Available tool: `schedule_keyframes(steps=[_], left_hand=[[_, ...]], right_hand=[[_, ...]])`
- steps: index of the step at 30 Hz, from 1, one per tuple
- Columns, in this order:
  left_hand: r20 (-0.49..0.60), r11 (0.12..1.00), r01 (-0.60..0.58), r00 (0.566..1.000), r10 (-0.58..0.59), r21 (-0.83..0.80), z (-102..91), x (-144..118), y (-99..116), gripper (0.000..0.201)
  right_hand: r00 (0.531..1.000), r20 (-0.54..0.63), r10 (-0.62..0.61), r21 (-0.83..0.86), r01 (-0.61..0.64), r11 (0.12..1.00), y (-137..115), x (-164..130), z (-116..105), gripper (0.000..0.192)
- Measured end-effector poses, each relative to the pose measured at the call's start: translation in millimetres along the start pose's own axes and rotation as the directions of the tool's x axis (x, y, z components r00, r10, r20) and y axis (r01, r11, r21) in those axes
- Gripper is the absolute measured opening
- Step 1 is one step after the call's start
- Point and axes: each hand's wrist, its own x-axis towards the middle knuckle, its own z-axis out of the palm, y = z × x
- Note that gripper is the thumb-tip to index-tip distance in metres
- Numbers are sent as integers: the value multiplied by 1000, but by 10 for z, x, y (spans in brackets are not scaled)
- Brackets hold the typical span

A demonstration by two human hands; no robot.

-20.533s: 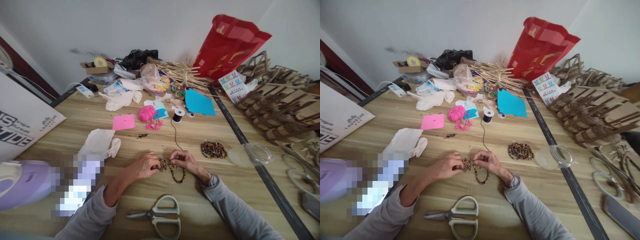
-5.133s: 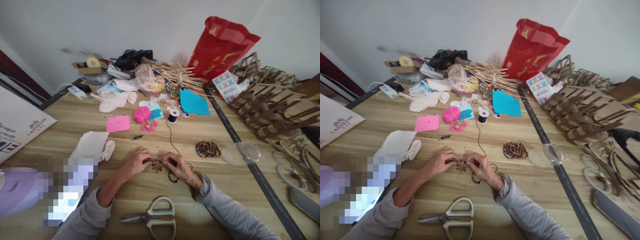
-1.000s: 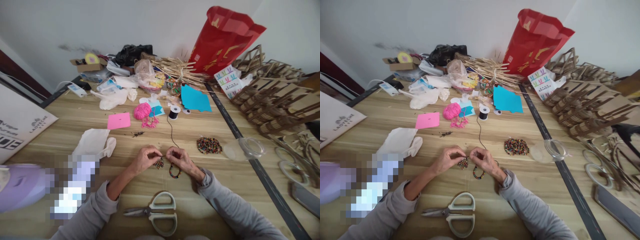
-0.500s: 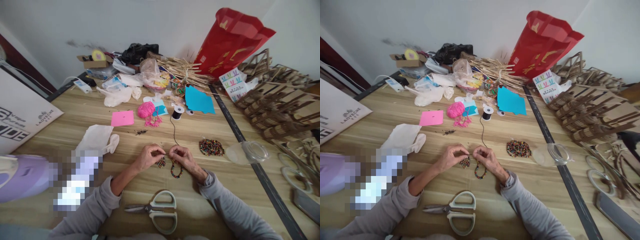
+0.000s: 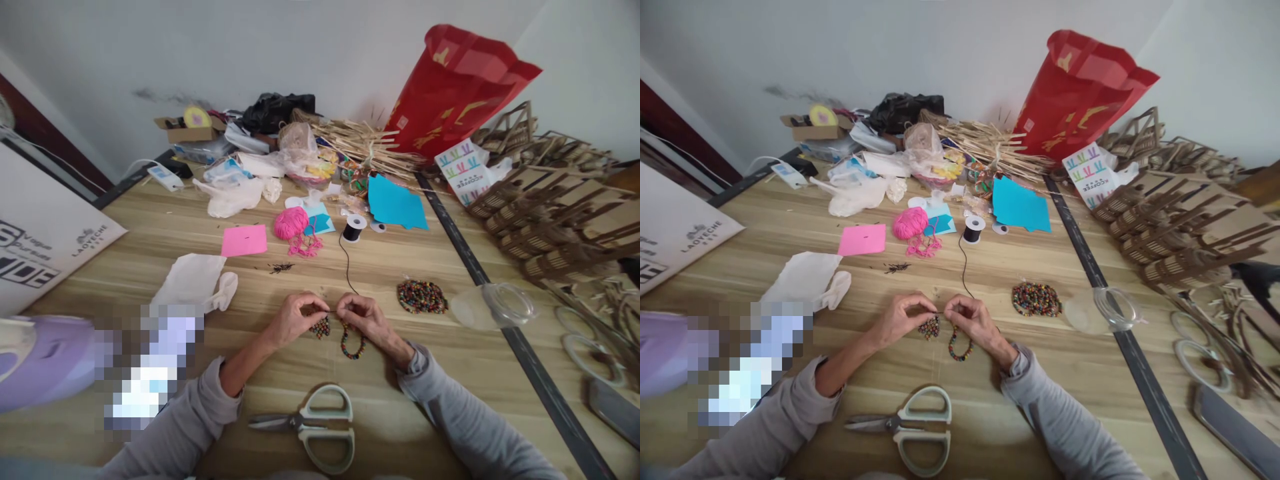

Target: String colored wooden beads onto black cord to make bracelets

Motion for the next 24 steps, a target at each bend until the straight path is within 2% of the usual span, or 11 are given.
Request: schedule_keyframes(steps=[7,24], left_hand=[[20,999,46,999,-46,-2,-2,-7,19,7],[42,1000,1,999,0,-21,12,-7,17,5]], right_hand=[[999,35,-34,-59,36,998,8,-7,8,35],[997,60,-50,-77,54,996,-35,-26,25,32]])
